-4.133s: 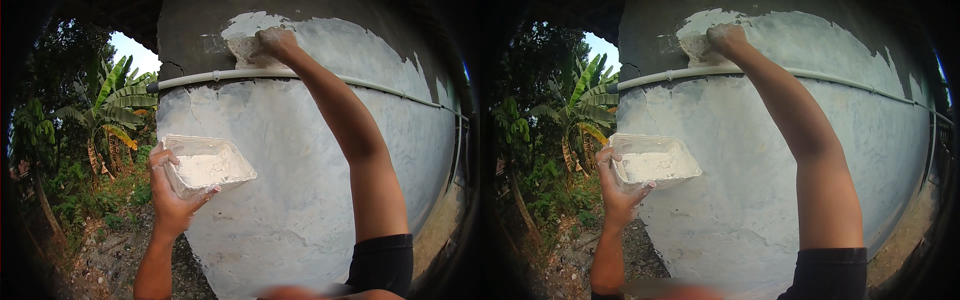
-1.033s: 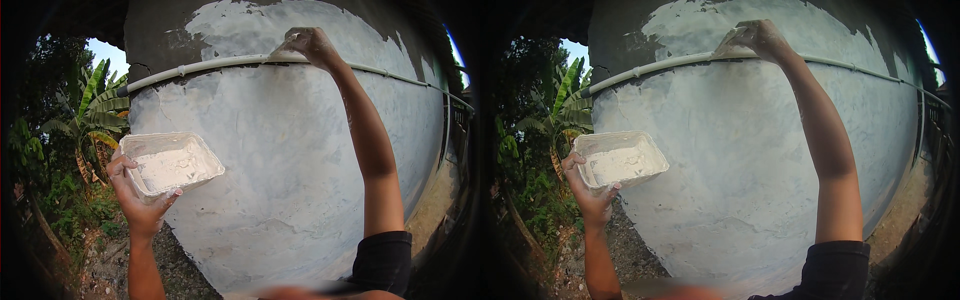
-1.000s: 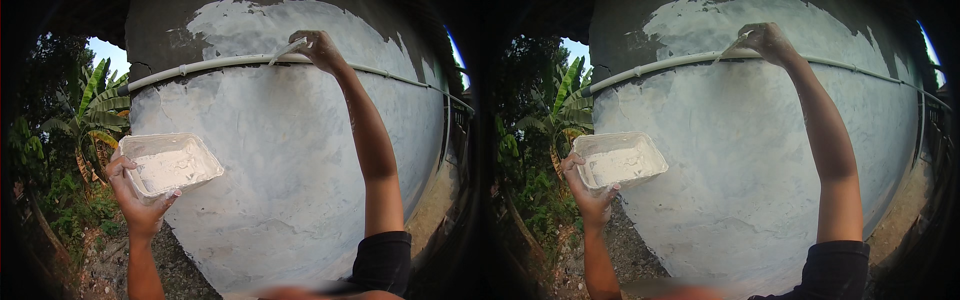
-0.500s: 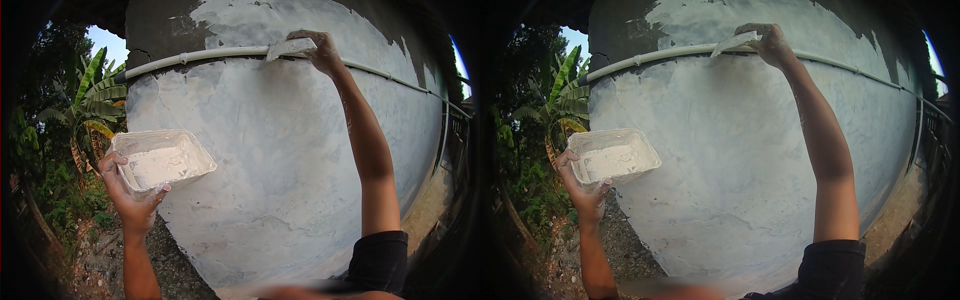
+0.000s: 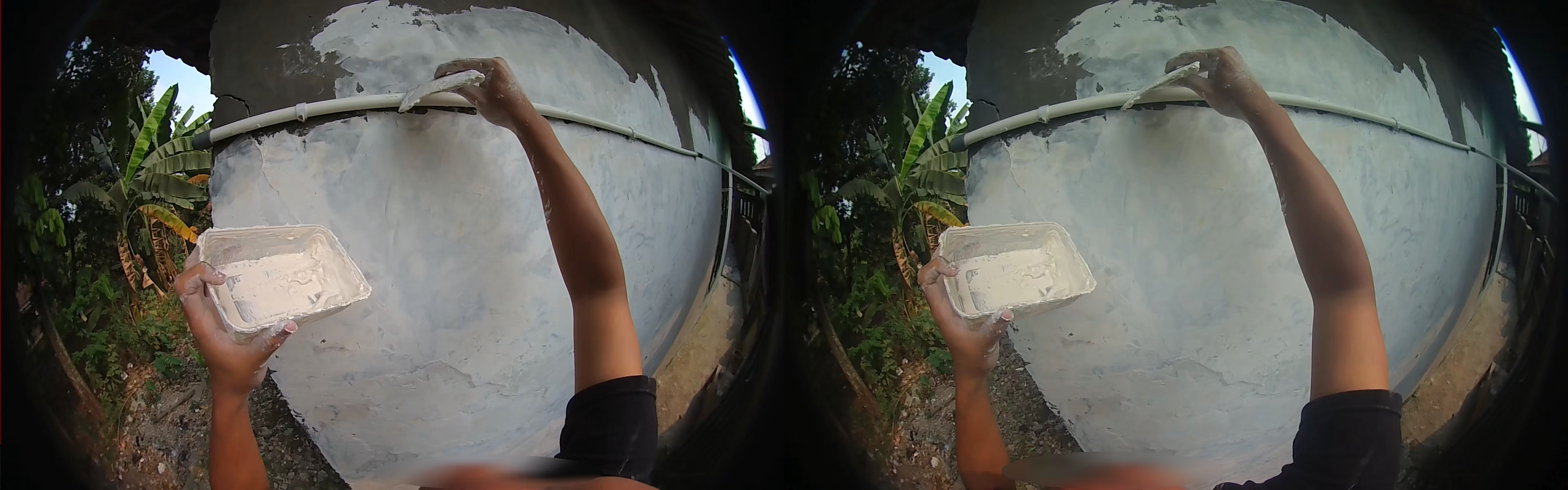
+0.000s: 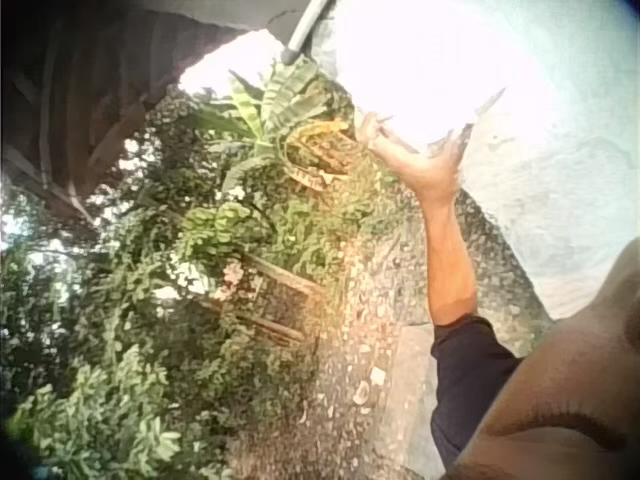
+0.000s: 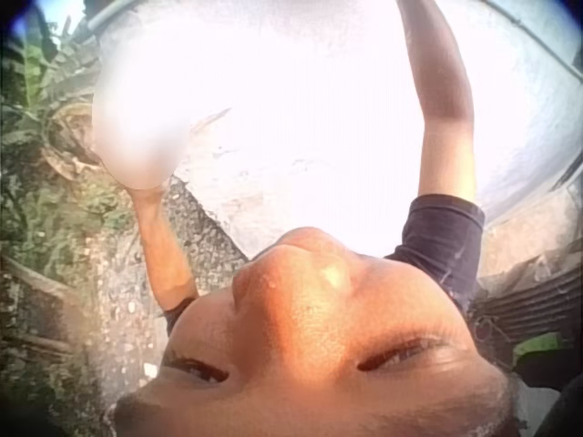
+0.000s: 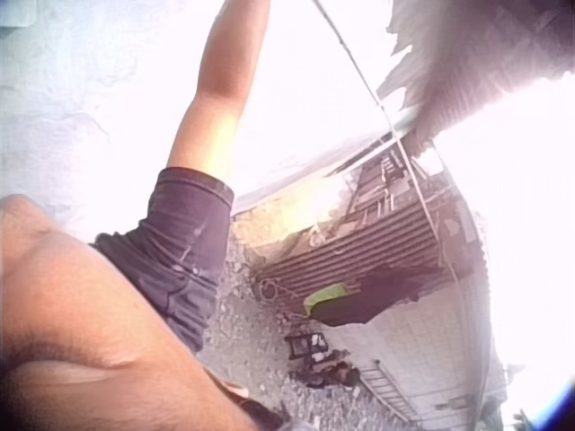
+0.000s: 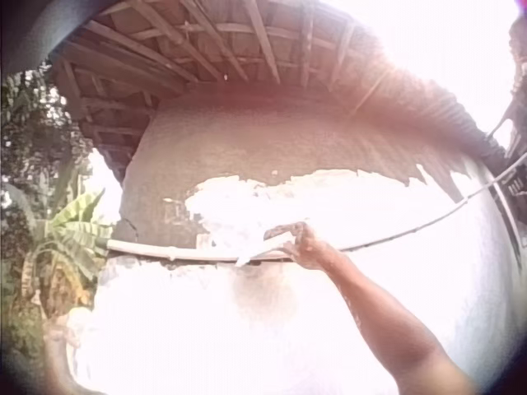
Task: Applying white putty or plaster to an exterior wall using a trowel.
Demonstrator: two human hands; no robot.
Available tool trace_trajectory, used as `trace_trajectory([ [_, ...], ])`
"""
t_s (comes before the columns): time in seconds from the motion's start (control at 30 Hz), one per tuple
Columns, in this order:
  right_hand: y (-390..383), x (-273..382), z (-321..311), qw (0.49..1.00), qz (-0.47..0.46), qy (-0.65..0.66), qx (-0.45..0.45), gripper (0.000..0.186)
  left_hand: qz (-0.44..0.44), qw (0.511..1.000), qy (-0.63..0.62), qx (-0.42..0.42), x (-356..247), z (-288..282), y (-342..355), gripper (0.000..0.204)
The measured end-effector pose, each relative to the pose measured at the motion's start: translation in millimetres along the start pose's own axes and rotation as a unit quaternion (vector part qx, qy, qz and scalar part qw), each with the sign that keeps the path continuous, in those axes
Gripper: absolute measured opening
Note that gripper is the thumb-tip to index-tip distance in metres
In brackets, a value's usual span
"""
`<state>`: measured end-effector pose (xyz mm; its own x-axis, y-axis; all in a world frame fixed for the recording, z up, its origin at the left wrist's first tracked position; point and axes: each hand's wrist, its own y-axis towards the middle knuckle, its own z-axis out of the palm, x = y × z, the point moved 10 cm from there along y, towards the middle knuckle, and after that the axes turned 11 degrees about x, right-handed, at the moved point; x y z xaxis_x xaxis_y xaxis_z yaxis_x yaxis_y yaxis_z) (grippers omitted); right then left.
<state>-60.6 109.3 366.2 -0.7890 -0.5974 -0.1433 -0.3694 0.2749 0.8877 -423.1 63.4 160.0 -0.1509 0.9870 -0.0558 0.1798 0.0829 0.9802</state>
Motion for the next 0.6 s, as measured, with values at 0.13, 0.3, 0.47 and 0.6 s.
trace_trajectory([
  [0.13, -21.4, -23.8, -33.7, 0.997, -0.064, -0.021, -0.030, 0.023, -0.014, 1.000, -0.002, -0.015, -0.4, -15.5, -2.9, 0.082],
  [0.3, -25.8, -6.6, 3.0, 0.992, -0.110, -0.044, -0.045, 0.036, -0.023, 0.999, 0.003, -0.030, 6.5, -25.7, -5.6, 0.082],
  [0.47, -2.7, 30.1, 38.7, 0.978, -0.190, -0.065, -0.058, 0.045, -0.044, 0.998, 0.015, -0.029, 12.5, -10.1, -20.2, 0.083],
  [0.6, -18.8, 28.9, 3.9, 0.975, -0.183, -0.073, -0.107, 0.053, -0.054, 0.997, 0.044, -0.027, 17.3, -23.9, -51.4, 0.084],
])
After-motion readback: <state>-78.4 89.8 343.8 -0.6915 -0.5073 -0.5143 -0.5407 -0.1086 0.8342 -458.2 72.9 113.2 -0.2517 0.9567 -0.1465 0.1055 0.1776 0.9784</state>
